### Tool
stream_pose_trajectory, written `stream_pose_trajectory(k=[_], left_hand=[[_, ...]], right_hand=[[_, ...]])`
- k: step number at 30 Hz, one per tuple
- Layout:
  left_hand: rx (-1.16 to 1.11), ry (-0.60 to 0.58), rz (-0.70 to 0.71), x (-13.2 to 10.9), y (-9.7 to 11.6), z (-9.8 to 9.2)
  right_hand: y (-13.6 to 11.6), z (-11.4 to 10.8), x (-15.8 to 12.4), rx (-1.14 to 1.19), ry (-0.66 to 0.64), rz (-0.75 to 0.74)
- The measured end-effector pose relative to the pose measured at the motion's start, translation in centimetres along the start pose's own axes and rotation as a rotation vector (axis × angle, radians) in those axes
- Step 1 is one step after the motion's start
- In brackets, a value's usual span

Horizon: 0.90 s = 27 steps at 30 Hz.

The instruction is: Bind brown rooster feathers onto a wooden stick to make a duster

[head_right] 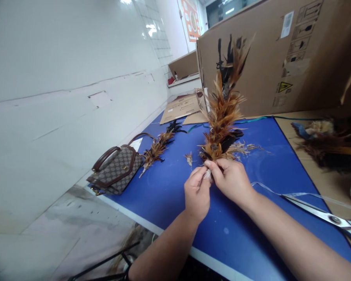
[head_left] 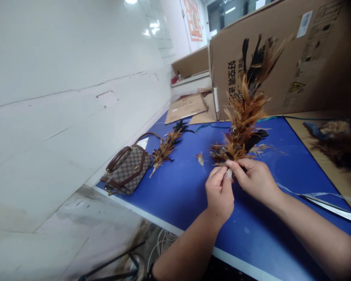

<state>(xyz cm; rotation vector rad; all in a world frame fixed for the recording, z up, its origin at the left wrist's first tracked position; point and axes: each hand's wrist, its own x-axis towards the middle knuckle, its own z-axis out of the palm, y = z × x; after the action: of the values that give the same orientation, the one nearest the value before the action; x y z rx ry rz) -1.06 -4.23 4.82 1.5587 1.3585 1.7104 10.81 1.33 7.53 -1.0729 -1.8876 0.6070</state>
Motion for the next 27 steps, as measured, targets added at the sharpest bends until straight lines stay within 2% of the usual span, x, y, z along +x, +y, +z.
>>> stream_pose_trajectory(k=[4,7,11,14,17,21,27], left_hand=[[-0.058,0.032,-0.099,0.0,-0.6,0.2],[-0.11,0.066,-0.161,-0.1,-0.9,0.3],[-0.143,0.086,-0.177,-0.1,-1.0,0.3],[-0.159,0.098,-0.175,-0.2,-1.1,0.3],[-0.168,0.109,-0.155,-0.2,-1.3,0.4],[-0.131,0.128,-0.102,-0.3,-1.2,0.5],[0.028,0.187,0.051,-0.3,-0.4,0.5]], right_hand=[[-0.2,-0.2,-0.1,0.101,-0.058,0.029],[-0.5,-0.5,0.0,0.168,-0.094,-0.032],[-0.4,-1.2,0.0,0.249,-0.148,-0.136],[0.1,-1.3,-0.1,0.34,-0.191,-0.135],[0.2,-1.1,-0.3,0.456,-0.206,-0.061],[-0.2,-0.6,-0.4,0.437,-0.173,0.026],[-0.3,-0.5,-0.3,0.346,-0.11,-0.052]])
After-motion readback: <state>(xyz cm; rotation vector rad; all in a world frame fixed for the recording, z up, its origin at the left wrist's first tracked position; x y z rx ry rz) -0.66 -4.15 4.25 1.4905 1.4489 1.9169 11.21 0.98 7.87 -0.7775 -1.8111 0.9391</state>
